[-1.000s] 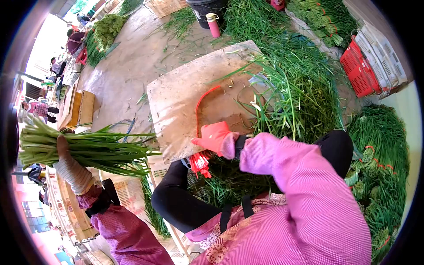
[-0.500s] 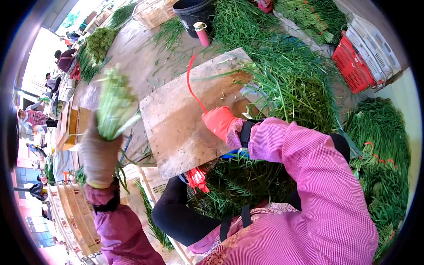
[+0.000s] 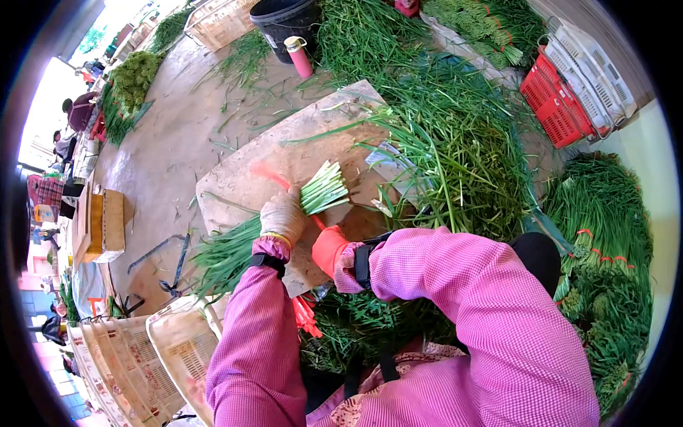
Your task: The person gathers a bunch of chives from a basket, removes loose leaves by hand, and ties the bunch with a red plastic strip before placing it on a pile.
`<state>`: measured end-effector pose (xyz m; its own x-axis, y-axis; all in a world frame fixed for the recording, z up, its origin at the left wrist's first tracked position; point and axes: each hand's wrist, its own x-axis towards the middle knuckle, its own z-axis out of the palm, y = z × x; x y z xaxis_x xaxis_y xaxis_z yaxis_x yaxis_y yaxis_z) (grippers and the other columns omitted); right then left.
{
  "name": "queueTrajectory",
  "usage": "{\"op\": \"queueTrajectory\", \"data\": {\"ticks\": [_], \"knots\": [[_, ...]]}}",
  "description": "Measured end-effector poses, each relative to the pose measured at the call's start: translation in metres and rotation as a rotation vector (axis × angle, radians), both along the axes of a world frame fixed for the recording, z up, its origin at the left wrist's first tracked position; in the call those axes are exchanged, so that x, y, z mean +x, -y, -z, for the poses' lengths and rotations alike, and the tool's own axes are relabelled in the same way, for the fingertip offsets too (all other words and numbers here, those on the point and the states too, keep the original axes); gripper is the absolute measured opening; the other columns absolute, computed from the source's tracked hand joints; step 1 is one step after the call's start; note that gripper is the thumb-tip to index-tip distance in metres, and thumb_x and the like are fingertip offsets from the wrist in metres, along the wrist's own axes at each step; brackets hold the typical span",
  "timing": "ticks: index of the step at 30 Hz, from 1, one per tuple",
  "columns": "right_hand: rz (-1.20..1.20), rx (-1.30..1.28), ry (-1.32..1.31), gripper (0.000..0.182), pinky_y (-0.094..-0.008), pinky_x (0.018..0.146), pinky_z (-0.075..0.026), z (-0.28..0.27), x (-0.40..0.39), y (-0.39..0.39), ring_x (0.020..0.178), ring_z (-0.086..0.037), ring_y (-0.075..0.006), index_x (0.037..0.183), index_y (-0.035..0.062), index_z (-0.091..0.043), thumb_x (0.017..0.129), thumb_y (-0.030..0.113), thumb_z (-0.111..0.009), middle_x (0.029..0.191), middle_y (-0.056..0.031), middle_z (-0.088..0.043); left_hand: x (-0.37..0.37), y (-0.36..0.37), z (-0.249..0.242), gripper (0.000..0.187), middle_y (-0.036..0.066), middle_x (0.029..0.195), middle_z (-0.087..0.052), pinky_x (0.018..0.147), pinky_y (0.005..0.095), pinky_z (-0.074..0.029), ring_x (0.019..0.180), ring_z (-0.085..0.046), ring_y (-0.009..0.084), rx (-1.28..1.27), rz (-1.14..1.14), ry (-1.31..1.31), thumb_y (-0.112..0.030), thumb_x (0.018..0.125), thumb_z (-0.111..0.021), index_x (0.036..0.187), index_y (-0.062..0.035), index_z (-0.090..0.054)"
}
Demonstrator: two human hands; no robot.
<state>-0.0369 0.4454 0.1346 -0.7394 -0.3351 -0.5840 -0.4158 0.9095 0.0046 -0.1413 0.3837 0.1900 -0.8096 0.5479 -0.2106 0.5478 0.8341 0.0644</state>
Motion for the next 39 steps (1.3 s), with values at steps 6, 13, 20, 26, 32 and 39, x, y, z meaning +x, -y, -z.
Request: {"op": "queueTrajectory", "data": {"ticks": [6,13,20,26,32,39], "knots": [[0.074,-0.238,-0.285,0.013,-0.0416,0.048,-0.047,-0.055,0.017,-0.035,0.074,-0.069,-0.0234,0.091,0.0170,-0.067,0.081,0.020,-0.061,0.076,0.0012,-0.066,0.010,0.018,0.016,0.063,0.013,0.110,-0.063,0.098,0.0497,-0.039,0.108,-0.058,0.0299,0.110,0.119,-0.185,-0.036,0.074,-0.072,0.126,-0.0098,-0.047],[0.666,-0.735,-0.913,0.025,-0.0366,0.074,-0.052,-0.073,-0.038,-0.122,0.091,-0.066,-0.0288,0.115,0.0142,-0.060,0.093,0.026,-0.056,0.103,-0.0130,-0.065,0.023,0.030,0.010,0.095,0.007,0.122,-0.053,0.105,0.0576,-0.026,0.119,-0.048,0.0255,0.182,0.071,-0.269,-0.044,0.057,-0.082,0.135,-0.0111,-0.037],[0.849,-1.496,-0.548,0.037,-0.0373,0.113,-0.027,0.053,-0.065,-0.104,0.132,-0.042,-0.0294,0.132,0.0076,-0.051,0.100,0.026,-0.045,0.135,-0.0131,-0.053,0.037,0.032,0.015,0.101,0.010,0.127,-0.048,0.107,0.0540,-0.026,0.122,-0.042,0.0288,0.219,0.083,-0.202,-0.040,0.051,-0.086,0.133,-0.0073,-0.037],[0.602,-0.818,-0.989,0.035,-0.0443,0.112,-0.026,-0.031,-0.062,-0.102,0.132,-0.042,-0.0309,0.125,0.0107,-0.059,0.096,0.030,-0.051,0.129,-0.0124,-0.059,0.035,0.038,0.024,0.097,0.012,0.126,-0.048,0.107,0.0495,-0.029,0.120,-0.043,0.0310,0.320,0.095,-0.306,-0.040,0.055,-0.083,0.133,-0.0034,-0.038],[0.428,-0.607,-0.819,0.028,-0.0509,0.113,-0.021,-0.028,-0.086,-0.099,0.133,-0.039,-0.0356,0.107,0.0107,-0.068,0.092,0.028,-0.052,0.128,-0.0082,-0.059,0.044,0.039,0.033,0.091,0.014,0.128,-0.047,0.107,0.0517,-0.027,0.121,-0.042,0.0317,0.317,0.109,-0.319,-0.041,0.059,-0.080,0.132,-0.0051,-0.039],[0.320,-0.447,-0.542,0.021,-0.0559,0.114,-0.015,-0.026,-0.100,-0.093,0.140,-0.024,-0.0419,0.093,0.0145,-0.069,0.083,0.030,-0.061,0.136,-0.0107,-0.052,0.047,0.040,0.045,0.087,0.014,0.128,-0.046,0.107,0.0536,-0.027,0.121,-0.042,0.0344,0.407,0.125,-0.370,-0.037,0.060,-0.078,0.131,-0.0055,-0.039]]}}
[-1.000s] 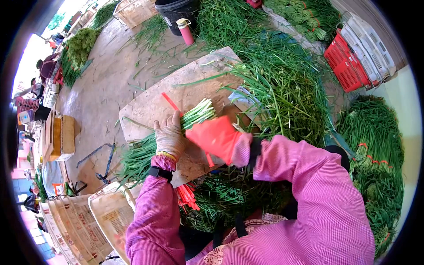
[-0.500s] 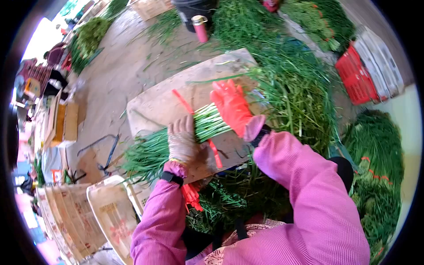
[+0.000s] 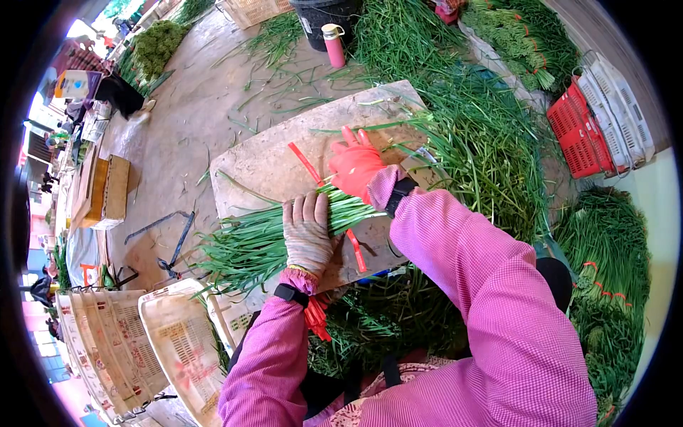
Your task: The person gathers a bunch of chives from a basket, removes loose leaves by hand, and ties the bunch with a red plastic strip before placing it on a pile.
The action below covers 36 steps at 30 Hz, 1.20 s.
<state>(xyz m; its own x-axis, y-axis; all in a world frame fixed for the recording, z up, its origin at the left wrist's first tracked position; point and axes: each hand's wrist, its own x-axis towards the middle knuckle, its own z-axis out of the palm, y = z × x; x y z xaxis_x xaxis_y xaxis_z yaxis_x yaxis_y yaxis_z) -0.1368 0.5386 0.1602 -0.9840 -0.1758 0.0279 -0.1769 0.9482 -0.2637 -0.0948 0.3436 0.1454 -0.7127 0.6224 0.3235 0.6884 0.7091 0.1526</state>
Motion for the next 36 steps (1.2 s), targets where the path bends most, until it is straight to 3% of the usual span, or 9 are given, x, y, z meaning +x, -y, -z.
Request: {"op": "queueTrajectory", "data": {"ticks": [8,10,16,19,21,25,32,34,36], "knots": [[-0.047,0.171,-0.004,0.022,-0.0569,0.114,-0.012,0.037,-0.022,-0.002,0.138,-0.029,-0.0389,0.093,0.0174,-0.069,0.086,0.033,-0.054,0.130,-0.0085,-0.056,0.002,0.001,-0.001,0.086,0.013,0.128,-0.047,0.106,0.0528,-0.029,0.121,-0.043,0.0337,-0.015,-0.016,0.016,-0.034,0.057,-0.079,0.129,-0.0073,-0.041],[0.147,0.212,-0.328,0.022,-0.0533,0.114,-0.019,0.029,-0.032,-0.011,0.138,-0.029,-0.0365,0.091,0.0105,-0.068,0.083,0.027,-0.057,0.130,-0.0080,-0.056,0.004,0.002,-0.003,0.083,0.012,0.127,-0.048,0.107,0.0533,-0.029,0.121,-0.043,0.0342,0.005,-0.009,0.032,-0.032,0.058,-0.079,0.128,-0.0073,-0.042],[0.250,0.264,-0.521,0.026,-0.0501,0.115,-0.020,0.004,-0.027,-0.041,0.137,-0.032,-0.0341,0.096,0.0054,-0.066,0.085,0.027,-0.056,0.131,-0.0105,-0.055,0.006,0.002,-0.004,0.077,0.013,0.122,-0.050,0.106,0.0529,-0.030,0.119,-0.044,0.0353,0.051,-0.003,0.011,-0.031,0.061,-0.077,0.126,-0.0065,-0.044],[0.123,0.227,-0.449,0.024,-0.0493,0.113,-0.025,-0.004,-0.010,-0.023,0.136,-0.034,-0.0344,0.095,0.0051,-0.066,0.084,0.025,-0.057,0.130,-0.0113,-0.055,0.007,0.002,0.003,0.079,0.013,0.122,-0.051,0.105,0.0519,-0.031,0.119,-0.045,0.0353,0.086,-0.015,-0.001,-0.034,0.064,-0.077,0.129,-0.0052,-0.044],[0.038,-0.036,-0.198,0.022,-0.0491,0.111,-0.029,-0.004,0.010,-0.009,0.135,-0.036,-0.0352,0.096,0.0049,-0.067,0.083,0.021,-0.058,0.128,-0.0114,-0.056,0.007,0.000,0.003,0.081,0.013,0.123,-0.051,0.105,0.0513,-0.032,0.118,-0.045,0.0351,0.126,-0.016,0.003,-0.035,0.064,-0.077,0.131,-0.0047,-0.043],[-0.277,0.041,-0.207,0.017,-0.0505,0.111,-0.029,-0.015,0.048,0.000,0.136,-0.035,-0.0355,0.093,0.0066,-0.068,0.082,0.016,-0.060,0.125,-0.0096,-0.059,0.009,-0.004,-0.011,0.083,0.013,0.123,-0.052,0.102,0.0489,-0.036,0.117,-0.047,0.0337,0.081,-0.120,0.116,-0.036,0.062,-0.079,0.132,-0.0083,-0.044],[-0.097,-0.187,-0.488,0.016,-0.0430,0.108,-0.034,0.006,0.031,-0.018,0.120,-0.051,-0.0345,0.086,0.0065,-0.069,0.083,0.016,-0.057,0.110,-0.0098,-0.065,0.010,-0.007,-0.012,0.069,0.009,0.122,-0.055,0.101,0.0494,-0.036,0.118,-0.047,0.0326,0.056,-0.120,0.109,-0.031,0.061,-0.078,0.121,-0.0105,-0.052],[-0.079,-0.116,-0.295,0.013,-0.0423,0.095,-0.047,0.003,0.018,-0.023,0.117,-0.053,-0.0374,0.089,0.0049,-0.067,0.085,0.015,-0.060,0.108,-0.0119,-0.066,0.013,-0.007,-0.009,0.069,0.009,0.121,-0.055,0.102,0.0499,-0.036,0.118,-0.047,0.0329,0.067,-0.125,0.078,-0.030,0.060,-0.078,0.121,-0.0104,-0.052],[-0.068,-0.149,-0.379,0.014,-0.0447,0.083,-0.049,0.005,0.009,-0.016,0.099,-0.060,-0.0374,0.079,0.0061,-0.066,0.083,0.018,-0.061,0.091,-0.0134,-0.067,0.014,-0.006,-0.005,0.069,0.009,0.121,-0.056,0.102,0.0503,-0.035,0.119,-0.047,0.0332,0.077,-0.126,0.049,-0.029,0.060,-0.078,0.121,-0.0103,-0.052]]}}
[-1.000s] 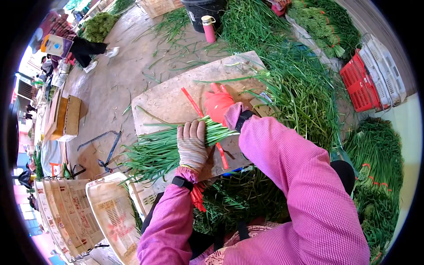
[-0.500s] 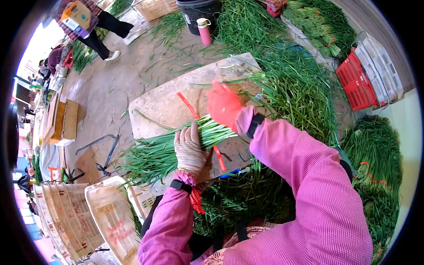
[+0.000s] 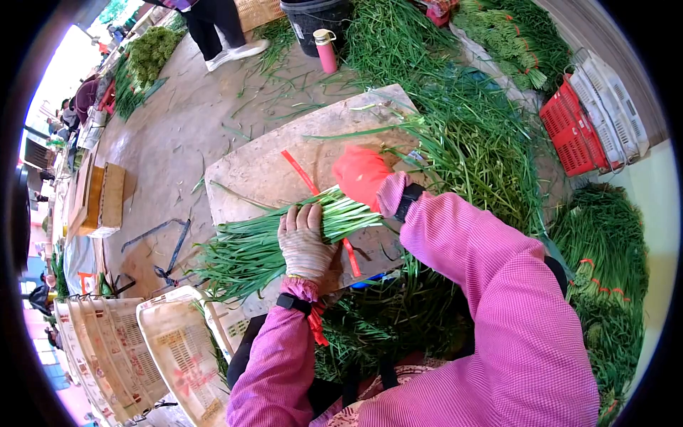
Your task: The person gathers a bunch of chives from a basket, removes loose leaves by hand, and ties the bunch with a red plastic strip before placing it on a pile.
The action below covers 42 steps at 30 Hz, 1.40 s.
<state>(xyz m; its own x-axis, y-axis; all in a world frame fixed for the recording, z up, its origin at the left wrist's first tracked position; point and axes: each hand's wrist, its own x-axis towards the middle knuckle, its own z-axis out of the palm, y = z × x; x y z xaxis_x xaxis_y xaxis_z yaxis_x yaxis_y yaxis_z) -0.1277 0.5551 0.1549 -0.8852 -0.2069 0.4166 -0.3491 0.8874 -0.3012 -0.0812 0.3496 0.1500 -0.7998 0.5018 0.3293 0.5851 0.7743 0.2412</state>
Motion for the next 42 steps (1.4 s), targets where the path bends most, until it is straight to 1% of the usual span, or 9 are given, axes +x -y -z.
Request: {"op": "queueTrajectory", "data": {"ticks": [2,5,14,21,27,29,32,39,42], "knots": [[0.056,0.094,0.312,0.019,-0.0471,0.072,-0.048,-0.002,-0.003,0.006,0.082,-0.062,-0.0364,0.071,0.0072,-0.065,0.081,0.023,-0.060,0.078,-0.0134,-0.064,0.000,0.001,0.003,0.070,0.010,0.121,-0.055,0.103,0.0510,-0.034,0.118,-0.047,0.0332,0.021,0.021,-0.005,-0.029,0.058,-0.079,0.121,-0.0103,-0.052],[0.022,0.178,0.315,0.021,-0.0481,0.067,-0.050,-0.003,-0.003,0.011,0.073,-0.064,-0.0351,0.080,0.0132,-0.070,0.078,0.030,-0.059,0.071,-0.0117,-0.067,0.003,0.003,0.001,0.074,0.010,0.120,-0.054,0.103,0.0513,-0.034,0.118,-0.047,0.0334,0.027,0.021,0.007,-0.028,0.056,-0.080,0.121,-0.0104,-0.051],[0.095,-0.278,0.491,0.022,-0.0456,0.075,-0.051,0.002,-0.010,0.003,0.084,-0.066,-0.0338,0.087,0.0120,-0.070,0.081,0.030,-0.059,0.085,-0.0118,-0.069,0.003,0.002,0.006,0.078,0.011,0.121,-0.053,0.100,0.0512,-0.036,0.115,-0.048,0.0329,0.013,0.012,-0.025,-0.025,0.053,-0.081,0.122,-0.0109,-0.050],[-0.046,-0.003,0.677,0.019,-0.0432,0.072,-0.050,-0.004,-0.010,0.001,0.084,-0.066,-0.0319,0.085,0.0112,-0.069,0.079,0.029,-0.063,0.086,-0.0123,-0.069,0.010,0.001,0.005,0.076,0.012,0.121,-0.053,0.099,0.0515,-0.037,0.113,-0.049,0.0332,0.003,0.000,-0.034,-0.025,0.055,-0.080,0.123,-0.0107,-0.050],[-0.064,-0.507,0.615,0.013,-0.0395,0.067,-0.052,0.007,-0.017,-0.007,0.071,-0.065,-0.0248,0.083,0.0070,-0.065,0.084,0.018,-0.058,0.079,-0.0084,-0.068,0.008,-0.001,0.004,0.073,0.011,0.118,-0.055,0.097,0.0507,-0.038,0.110,-0.050,0.0322,-0.003,-0.005,-0.034,-0.025,0.055,-0.080,0.121,-0.0108,-0.050],[-0.088,-0.945,0.776,0.014,-0.0336,0.064,-0.054,-0.003,-0.014,-0.007,0.070,-0.065,-0.0207,0.087,0.0011,-0.061,0.091,0.011,-0.052,0.077,-0.0090,-0.066,0.008,-0.002,0.003,0.072,0.011,0.118,-0.055,0.098,0.0501,-0.038,0.110,-0.051,0.0315,-0.021,-0.013,0.002,-0.024,0.056,-0.080,0.120,-0.0108,-0.050],[-0.143,-0.989,0.845,0.016,-0.0295,0.061,-0.056,-0.016,-0.013,-0.015,0.069,-0.066,-0.0201,0.091,-0.0023,-0.057,0.096,0.010,-0.048,0.075,-0.0110,-0.065,0.008,-0.002,-0.001,0.073,0.011,0.117,-0.056,0.098,0.0495,-0.037,0.111,-0.052,0.0313,-0.028,-0.023,0.028,-0.024,0.056,-0.080,0.121,-0.0108,-0.050],[0.047,-0.787,0.860,0.015,-0.0328,0.061,-0.055,-0.041,-0.001,-0.018,0.065,-0.068,-0.0202,0.090,0.0000,-0.059,0.094,0.014,-0.053,0.073,-0.0090,-0.067,0.008,-0.003,0.006,0.077,0.010,0.118,-0.055,0.099,0.0501,-0.037,0.113,-0.051,0.0315,-0.021,-0.022,0.013,-0.027,0.055,-0.082,0.122,-0.0105,-0.049],[-0.038,-0.370,0.658,0.012,-0.0393,0.062,-0.053,-0.038,0.006,-0.019,0.067,-0.068,-0.0245,0.091,0.0054,-0.061,0.089,0.016,-0.057,0.073,-0.0083,-0.067,0.010,-0.001,0.009,0.079,0.011,0.120,-0.054,0.099,0.0508,-0.037,0.113,-0.050,0.0318,-0.008,-0.023,-0.055,-0.027,0.056,-0.082,0.125,-0.0105,-0.047]]}}
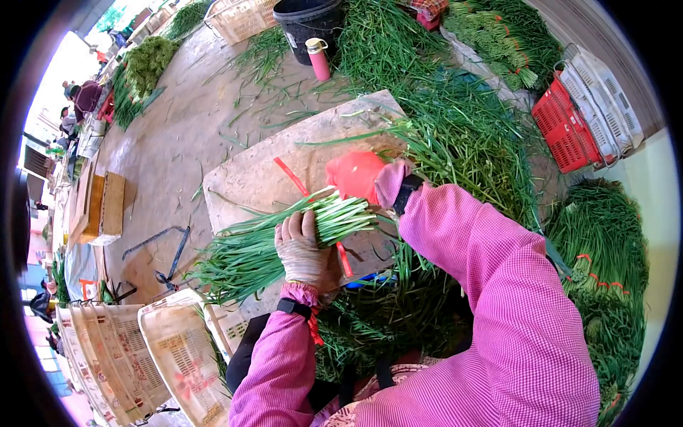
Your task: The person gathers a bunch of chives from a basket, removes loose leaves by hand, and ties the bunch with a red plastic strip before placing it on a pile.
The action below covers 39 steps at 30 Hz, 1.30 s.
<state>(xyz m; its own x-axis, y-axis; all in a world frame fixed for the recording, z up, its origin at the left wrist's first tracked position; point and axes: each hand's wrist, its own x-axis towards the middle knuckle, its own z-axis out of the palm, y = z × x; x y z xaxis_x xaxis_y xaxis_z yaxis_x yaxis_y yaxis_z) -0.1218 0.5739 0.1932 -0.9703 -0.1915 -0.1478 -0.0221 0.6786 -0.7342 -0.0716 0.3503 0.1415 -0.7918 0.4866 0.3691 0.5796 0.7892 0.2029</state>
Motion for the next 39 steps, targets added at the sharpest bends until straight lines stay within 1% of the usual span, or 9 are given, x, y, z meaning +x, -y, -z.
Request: {"op": "queueTrajectory", "data": {"ticks": [2,7,13,21,26,28,31,34,39], "knots": [[-0.105,0.354,-0.200,0.014,-0.0443,0.064,-0.050,0.004,0.009,0.006,0.069,-0.066,-0.0310,0.091,0.0108,-0.064,0.087,0.023,-0.057,0.074,-0.0093,-0.067,0.002,0.002,0.001,0.073,0.013,0.122,-0.051,0.097,0.0526,-0.037,0.112,-0.049,0.0320,0.073,0.019,-0.103,-0.028,0.063,-0.077,0.126,-0.0089,-0.045],[-0.217,0.456,-0.215,0.022,-0.0459,0.064,-0.050,0.014,0.018,0.010,0.076,-0.066,-0.0340,0.092,0.0127,-0.064,0.087,0.031,-0.053,0.079,-0.0127,-0.068,-0.011,-0.003,-0.021,0.071,0.010,0.119,-0.056,0.087,0.0430,-0.045,0.103,-0.057,0.0293,-0.075,-0.034,0.160,-0.028,0.064,-0.073,0.127,-0.0092,-0.047],[0.435,0.173,-0.275,0.024,-0.0376,0.055,-0.048,0.010,0.000,-0.015,0.057,-0.062,-0.0238,0.088,0.0102,-0.062,0.095,0.031,-0.054,0.062,-0.0061,-0.063,-0.003,-0.002,-0.020,0.067,0.010,0.118,-0.056,0.086,0.0442,-0.046,0.101,-0.057,0.0297,-0.078,0.002,0.103,-0.026,0.064,-0.074,0.124,-0.0095,-0.051],[0.199,-0.297,-0.061,0.022,-0.0365,0.056,-0.050,-0.005,0.018,0.011,0.056,-0.063,-0.0217,0.088,0.0109,-0.062,0.093,0.030,-0.055,0.065,-0.0064,-0.065,0.000,0.000,-0.016,0.074,0.013,0.125,-0.053,0.090,0.0451,-0.044,0.104,-0.055,0.0304,-0.105,0.020,0.082,-0.027,0.060,-0.078,0.127,-0.0110,-0.049],[-0.156,0.552,-0.276,0.026,-0.0431,0.057,-0.051,0.017,0.025,0.050,0.058,-0.065,-0.0225,0.091,0.0111,-0.065,0.089,0.036,-0.060,0.065,-0.0064,-0.064,0.007,-0.002,-0.019,0.075,0.013,0.124,-0.051,0.091,0.0475,-0.041,0.109,-0.052,0.0334,-0.069,0.003,0.095,-0.031,0.064,-0.075,0.129,-0.0110,-0.045],[-0.119,0.532,-0.305,0.021,-0.0393,0.055,-0.051,0.017,0.018,0.046,0.059,-0.065,-0.0203,0.090,0.0072,-0.064,0.089,0.027,-0.059,0.067,-0.0059,-0.064,0.007,-0.002,-0.009,0.075,0.013,0.124,-0.051,0.091,0.0478,-0.041,0.110,-0.051,0.0336,-0.071,-0.012,0.068,-0.032,0.064,-0.074,0.129,-0.0111,-0.045],[0.252,-0.672,0.073,0.015,-0.0287,0.054,-0.052,0.002,0.012,0.012,0.060,-0.065,-0.0154,0.089,0.0002,-0.061,0.092,0.010,-0.051,0.078,-0.0058,-0.065,0.009,-0.002,-0.012,0.073,0.013,0.124,-0.051,0.091,0.0478,-0.040,0.110,-0.051,0.0332,-0.064,-0.023,0.061,-0.032,0.065,-0.074,0.128,-0.0115,-0.045],[0.418,-0.484,-0.216,0.016,-0.0285,0.056,-0.052,-0.008,0.002,-0.019,0.059,-0.064,-0.0156,0.089,0.0009,-0.061,0.093,0.013,-0.051,0.079,-0.0058,-0.066,0.008,-0.001,-0.005,0.067,0.012,0.122,-0.052,0.091,0.0473,-0.041,0.109,-0.051,0.0319,-0.068,-0.022,0.052,-0.030,0.067,-0.073,0.126,-0.0124,-0.046],[0.310,-0.291,-0.097,0.017,-0.0326,0.058,-0.051,-0.021,-0.002,0.002,0.062,-0.065,-0.0162,0.088,0.0037,-0.063,0.092,0.018,-0.055,0.073,-0.0058,-0.065,0.007,0.000,-0.001,0.060,0.010,0.120,-0.053,0.090,0.0467,-0.041,0.107,-0.052,0.0301,-0.074,-0.025,0.045,-0.026,0.069,-0.071,0.124,-0.0141,-0.048]]}}
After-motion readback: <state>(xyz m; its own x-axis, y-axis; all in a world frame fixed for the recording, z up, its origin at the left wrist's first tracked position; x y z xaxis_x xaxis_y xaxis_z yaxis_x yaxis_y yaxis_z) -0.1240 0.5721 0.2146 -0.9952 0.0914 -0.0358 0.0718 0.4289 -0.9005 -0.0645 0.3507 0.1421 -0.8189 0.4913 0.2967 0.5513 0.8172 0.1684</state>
